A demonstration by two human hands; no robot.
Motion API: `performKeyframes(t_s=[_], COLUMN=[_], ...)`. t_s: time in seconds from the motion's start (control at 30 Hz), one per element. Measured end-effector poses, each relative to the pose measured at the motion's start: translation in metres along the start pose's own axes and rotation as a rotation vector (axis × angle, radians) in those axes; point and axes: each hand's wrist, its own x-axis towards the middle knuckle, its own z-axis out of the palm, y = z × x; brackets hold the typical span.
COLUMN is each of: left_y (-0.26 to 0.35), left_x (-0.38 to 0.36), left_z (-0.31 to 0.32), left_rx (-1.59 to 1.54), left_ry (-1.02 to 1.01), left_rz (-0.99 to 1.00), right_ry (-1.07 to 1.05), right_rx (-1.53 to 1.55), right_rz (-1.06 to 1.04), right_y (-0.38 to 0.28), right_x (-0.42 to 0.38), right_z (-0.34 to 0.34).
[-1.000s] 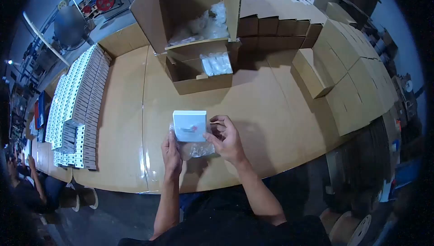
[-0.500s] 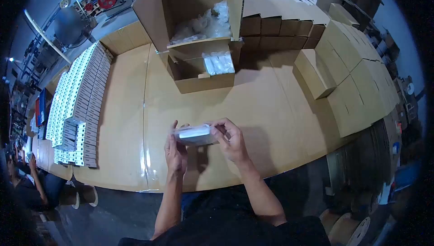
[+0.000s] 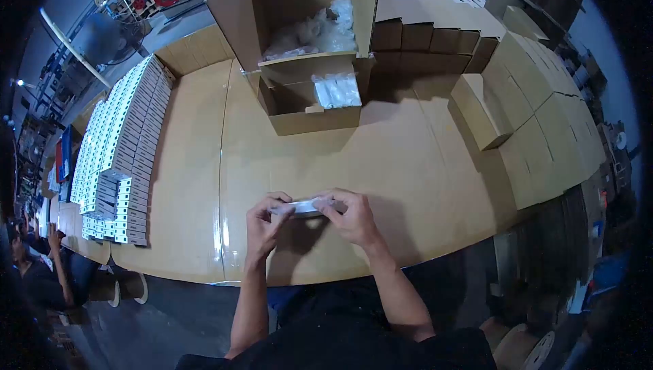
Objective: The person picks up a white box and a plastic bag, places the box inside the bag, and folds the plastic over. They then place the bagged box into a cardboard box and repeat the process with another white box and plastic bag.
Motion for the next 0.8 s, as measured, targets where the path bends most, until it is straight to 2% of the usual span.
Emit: performKeyframes(t_s=[0.13, 0.23, 0.33, 0.37, 0.47, 0.6, 0.7, 0.8], left_y=[0.015, 0.016, 0.018, 0.016, 0.013, 0.007, -0.001, 0.003], left_x=[0.004, 0.004, 0.005, 0.005, 0.005, 0.006, 0.010, 0.018], left_z=[0.002, 0.006, 0.010, 0.010, 0.008, 0.004, -0.009, -0.011], left_rx=[0.072, 0.057, 0.069, 0.061, 0.013, -0.046, -0.216, 0.068], left_ry=[0.103, 0.148, 0.179, 0.181, 0.157, 0.187, 0.123, 0.201], left_rz=[-0.130, -0.152, -0.136, -0.138, -0.155, -0.176, -0.332, -0.269], right_ry=[0.157, 0.431, 0.549, 0.382, 0.122, -0.035, -0.121, -0.156], right_rx=[-0.172, -0.289, -0.598, -0.642, -0.855, -0.861, -0.742, -0.689], right_rz=[0.015, -0.171, -0.580, -0.630, -0.698, -0.604, -0.561, -0.528], right_y=[-0.006, -0.018, -0.045, -0.042, -0.051, -0.031, -0.030, -0.032], right_x=[-0.002, -0.003, -0.012, -0.018, -0.017, -0.009, -0.001, 0.002], right_z=[0.001, 0.008, 0.012, 0.011, 0.019, 0.003, -0.007, -0.013])
